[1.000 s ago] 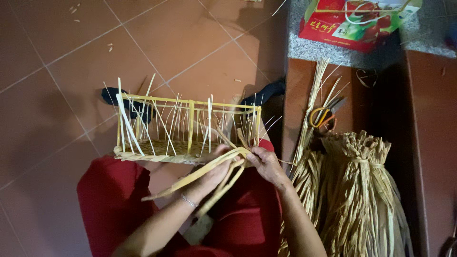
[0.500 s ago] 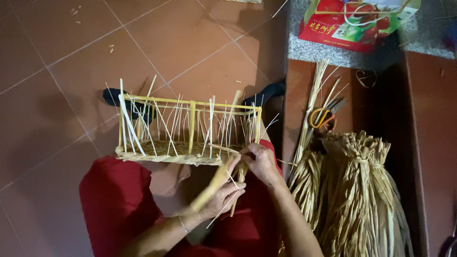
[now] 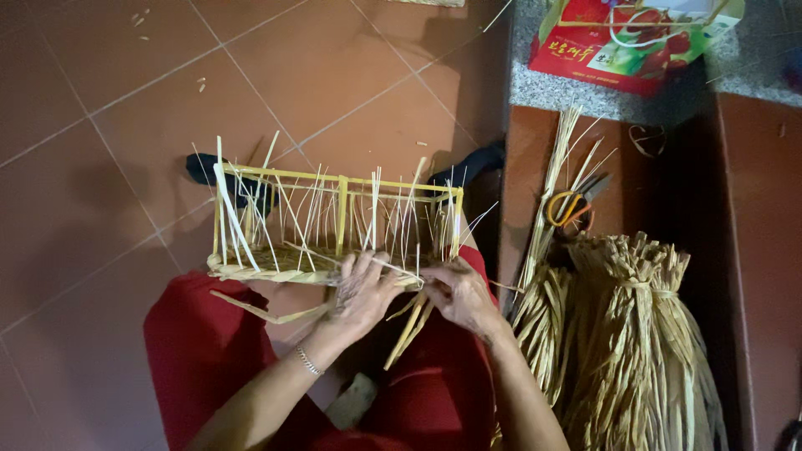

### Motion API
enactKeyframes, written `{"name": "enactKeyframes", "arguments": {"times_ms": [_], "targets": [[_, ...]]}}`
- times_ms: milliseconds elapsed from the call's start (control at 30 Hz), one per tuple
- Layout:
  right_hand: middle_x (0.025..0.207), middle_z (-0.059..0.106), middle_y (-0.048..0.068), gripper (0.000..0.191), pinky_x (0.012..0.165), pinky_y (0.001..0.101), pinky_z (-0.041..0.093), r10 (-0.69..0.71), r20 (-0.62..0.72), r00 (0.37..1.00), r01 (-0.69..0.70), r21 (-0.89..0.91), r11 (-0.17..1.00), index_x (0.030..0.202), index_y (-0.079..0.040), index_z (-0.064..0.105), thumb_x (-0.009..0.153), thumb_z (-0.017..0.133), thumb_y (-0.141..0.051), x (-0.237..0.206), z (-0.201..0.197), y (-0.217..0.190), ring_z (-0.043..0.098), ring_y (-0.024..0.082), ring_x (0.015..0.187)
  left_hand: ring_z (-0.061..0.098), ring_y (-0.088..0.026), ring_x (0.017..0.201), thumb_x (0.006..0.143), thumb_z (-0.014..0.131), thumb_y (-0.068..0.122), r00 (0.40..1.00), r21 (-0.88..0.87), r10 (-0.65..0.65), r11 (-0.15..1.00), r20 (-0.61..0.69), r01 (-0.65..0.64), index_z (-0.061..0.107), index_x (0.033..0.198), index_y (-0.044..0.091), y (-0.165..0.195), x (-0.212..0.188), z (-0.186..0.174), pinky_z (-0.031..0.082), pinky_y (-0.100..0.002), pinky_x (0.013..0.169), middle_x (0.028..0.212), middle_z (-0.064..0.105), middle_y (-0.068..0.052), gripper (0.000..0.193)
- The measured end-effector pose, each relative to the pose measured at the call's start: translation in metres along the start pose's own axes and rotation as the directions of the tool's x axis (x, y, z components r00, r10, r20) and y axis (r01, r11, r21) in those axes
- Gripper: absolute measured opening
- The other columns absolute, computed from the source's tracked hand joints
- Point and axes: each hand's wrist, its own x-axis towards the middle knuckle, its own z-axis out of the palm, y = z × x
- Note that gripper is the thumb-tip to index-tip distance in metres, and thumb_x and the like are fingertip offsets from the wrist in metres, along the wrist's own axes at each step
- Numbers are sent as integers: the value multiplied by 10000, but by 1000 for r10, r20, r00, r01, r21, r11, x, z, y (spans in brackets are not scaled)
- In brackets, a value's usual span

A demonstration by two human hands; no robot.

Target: The person sits on the floor weaving a basket, threading and folding long palm-leaf strips around a bamboo frame resting on their lap, pulling each strip tight and tucking the ends to build up the woven side wall.

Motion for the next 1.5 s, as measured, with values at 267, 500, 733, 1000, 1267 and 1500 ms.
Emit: {"name": "enactKeyframes", "arguments": {"times_ms": [267,500,733,1000,1267,1500], "targets": [[845,758,95,112,920,450,540,55,-152,987,-76,-140,987,967,-93,748,872,793,-131,0,26,7,722,256,724,532,-227,979,916,657,207,982,-117,-124,983,144,141,742,891,112,-12,14,15,399,-404,899,957,645,-52,129],[739,739,136,137,600,361,569,421,-231,877,-410,100,907,911,-53,761,838,799,-163,9,41,28,722,244,608,527,-226,935,997,565,50,976,-40,5,999,219,4,633,962,58,-9,-4,25,438,-405,883,935,602,-101,77],[776,748,136,311,623,402,572,366,-244,898,-383,-24,923,1071,-74,707,815,826,-204,15,44,25,750,304,682,545,-276,1108,980,576,19,935,-99,47,995,352,-13,580,1175,9,-12,-11,18,474,-425,1037,1124,587,-154,195],[1093,610,163,585,627,443,571,-14,-303,953,-71,-268,961,1307,-127,579,766,774,-24,17,43,16,690,372,767,502,-217,1264,803,670,266,945,351,327,885,-4,-305,464,1477,158,-2,-19,21,323,-481,1077,1415,516,-60,713],[1120,627,87,307,663,374,595,-163,-194,967,116,-230,966,1069,-121,678,795,748,-2,20,37,17,712,303,811,531,-302,1020,844,765,510,990,-91,116,990,84,-108,468,1424,59,25,-26,51,417,-473,865,1099,577,-127,792],[972,708,45,231,649,321,612,-32,-133,991,28,-27,999,981,-98,718,771,789,-37,23,42,33,729,215,780,604,-225,853,1016,654,236,997,-417,-80,906,7,76,515,1362,48,47,-21,61,527,-348,710,1062,602,-153,418]]}}
